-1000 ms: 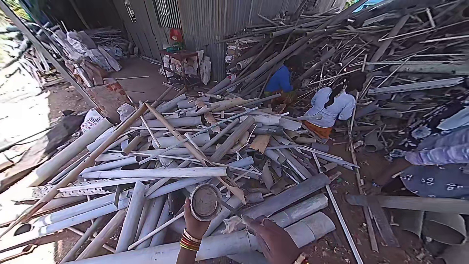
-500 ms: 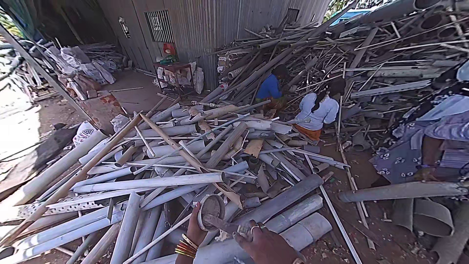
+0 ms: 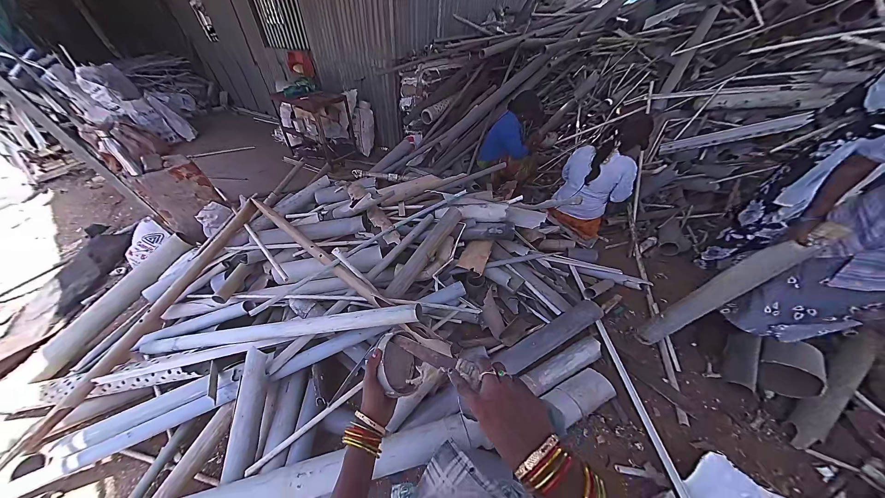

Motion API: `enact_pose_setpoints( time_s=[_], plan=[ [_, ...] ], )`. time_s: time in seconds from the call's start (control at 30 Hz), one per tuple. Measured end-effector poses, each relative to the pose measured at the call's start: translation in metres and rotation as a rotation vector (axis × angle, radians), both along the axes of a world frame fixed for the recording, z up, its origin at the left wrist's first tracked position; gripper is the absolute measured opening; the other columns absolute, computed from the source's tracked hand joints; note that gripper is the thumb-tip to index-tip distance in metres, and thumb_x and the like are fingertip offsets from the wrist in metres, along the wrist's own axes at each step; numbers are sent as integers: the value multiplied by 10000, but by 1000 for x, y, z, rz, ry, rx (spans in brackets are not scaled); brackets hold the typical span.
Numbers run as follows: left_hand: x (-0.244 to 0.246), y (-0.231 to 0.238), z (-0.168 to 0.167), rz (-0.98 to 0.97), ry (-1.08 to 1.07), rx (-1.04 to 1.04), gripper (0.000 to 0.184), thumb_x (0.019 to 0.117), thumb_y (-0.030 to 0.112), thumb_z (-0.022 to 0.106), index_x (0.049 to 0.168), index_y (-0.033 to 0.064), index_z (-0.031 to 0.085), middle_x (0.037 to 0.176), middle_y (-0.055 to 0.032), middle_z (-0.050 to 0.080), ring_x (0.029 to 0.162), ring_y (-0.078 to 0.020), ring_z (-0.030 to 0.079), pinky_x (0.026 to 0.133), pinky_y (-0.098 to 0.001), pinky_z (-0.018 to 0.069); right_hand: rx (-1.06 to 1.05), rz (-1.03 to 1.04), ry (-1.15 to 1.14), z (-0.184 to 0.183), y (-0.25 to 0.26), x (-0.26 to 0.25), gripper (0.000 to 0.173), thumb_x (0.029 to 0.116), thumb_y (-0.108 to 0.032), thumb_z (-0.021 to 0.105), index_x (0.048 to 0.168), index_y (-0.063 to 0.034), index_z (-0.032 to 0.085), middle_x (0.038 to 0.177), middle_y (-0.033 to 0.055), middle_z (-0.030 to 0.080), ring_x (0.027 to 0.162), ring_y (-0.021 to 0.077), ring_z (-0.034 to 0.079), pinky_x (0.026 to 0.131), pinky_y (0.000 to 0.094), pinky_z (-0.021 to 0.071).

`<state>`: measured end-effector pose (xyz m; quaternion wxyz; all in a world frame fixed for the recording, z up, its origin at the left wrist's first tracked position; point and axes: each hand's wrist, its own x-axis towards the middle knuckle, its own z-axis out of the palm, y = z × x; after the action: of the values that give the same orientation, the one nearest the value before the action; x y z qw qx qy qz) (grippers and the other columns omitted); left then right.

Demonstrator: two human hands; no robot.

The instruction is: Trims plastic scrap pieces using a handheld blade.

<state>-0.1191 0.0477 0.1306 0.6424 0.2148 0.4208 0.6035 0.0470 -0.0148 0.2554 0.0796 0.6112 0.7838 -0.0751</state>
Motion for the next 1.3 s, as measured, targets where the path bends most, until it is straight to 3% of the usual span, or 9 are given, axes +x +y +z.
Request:
enact_pose_setpoints(
  time_s=[0.17, 0.43, 0.53, 0.63, 0.7, 0.8, 1.03, 1.2, 1.3],
  plan=[
    [-4, -2, 4, -70, 36, -18, 486, 1089, 332, 141, 1324, 69, 476, 1104, -75, 663, 992, -155, 675, 825, -369, 582, 33, 11, 0, -28, -2, 9, 490, 979, 87, 504, 1419, -95, 621, 1374, 352, 562, 1178, 514, 626, 928, 556, 529],
    [-13, -15, 1, -41, 250, 21, 409, 1082, 218, 182, 1330, 4, 426, 1046, -12, 609, 914, -30, 637, 804, -237, 547, -574, 87, -28, -8, -11, 6, 576, 1033, 90, 418, 1581, -82, 381, 1540, 356, 359, 1314, 526, 503, 1009, 571, 470],
    [-25, -20, -6, -32, 205, 125, 380, 1037, 230, 196, 1268, 41, 431, 990, 64, 651, 909, 2, 658, 805, -226, 567, -674, 144, 253, 9, -10, 16, 578, 1002, 58, 481, 1556, -103, 448, 1425, 334, 489, 1258, 486, 542, 1026, 571, 445],
    [-35, -24, -9, -38, 177, 203, 306, 922, 302, 427, 1133, 84, 472, 908, 124, 695, 873, 19, 677, 784, -227, 577, -661, 190, 440, 9, -6, 25, 483, 1033, 2, 492, 1515, -41, 492, 1355, 338, 567, 1275, 474, 535, 1075, 553, 399],
    [-41, -25, -9, -85, 232, 205, 418, 884, 372, 534, 1162, 71, 454, 930, 125, 682, 885, 36, 666, 802, -207, 568, -664, 145, 250, 7, 0, 21, 547, 1017, 27, 503, 1551, -80, 449, 1410, 350, 507, 1274, 496, 535, 1040, 586, 433],
    [-40, -25, -7, -213, 372, 170, 568, 949, 276, 410, 1377, -89, 327, 1102, 24, 571, 982, 45, 583, 886, -182, 496, -554, 2, -13, 11, 4, 11, 667, 1003, 96, 476, 1607, -159, 354, 1509, 354, 389, 1279, 527, 521, 967, 597, 478],
    [-38, -24, -18, -150, 318, 184, 464, 951, 258, 397, 1294, -54, 380, 1020, 72, 599, 936, 51, 607, 854, -186, 517, -664, 45, 70, 1, -12, -3, 639, 997, 105, 466, 1592, -109, 373, 1512, 355, 380, 1251, 518, 546, 976, 577, 489],
    [-50, -26, -30, 47, 22, 228, 538, 594, 629, 844, 898, 222, 666, 831, 99, 747, 800, -17, 717, 714, -249, 604, -570, 107, 607, -7, -20, 13, 472, 1022, -7, 512, 1489, -75, 540, 1319, 341, 574, 1219, 472, 561, 1020, 551, 445],
    [-51, -27, -29, 6, 12, 206, 567, 592, 626, 843, 917, 211, 633, 840, 87, 737, 805, -27, 714, 709, -262, 603, -673, 106, 278, 7, -13, 5, 594, 1011, 33, 494, 1575, -139, 424, 1437, 347, 471, 1229, 494, 565, 998, 578, 467]
  ],
)
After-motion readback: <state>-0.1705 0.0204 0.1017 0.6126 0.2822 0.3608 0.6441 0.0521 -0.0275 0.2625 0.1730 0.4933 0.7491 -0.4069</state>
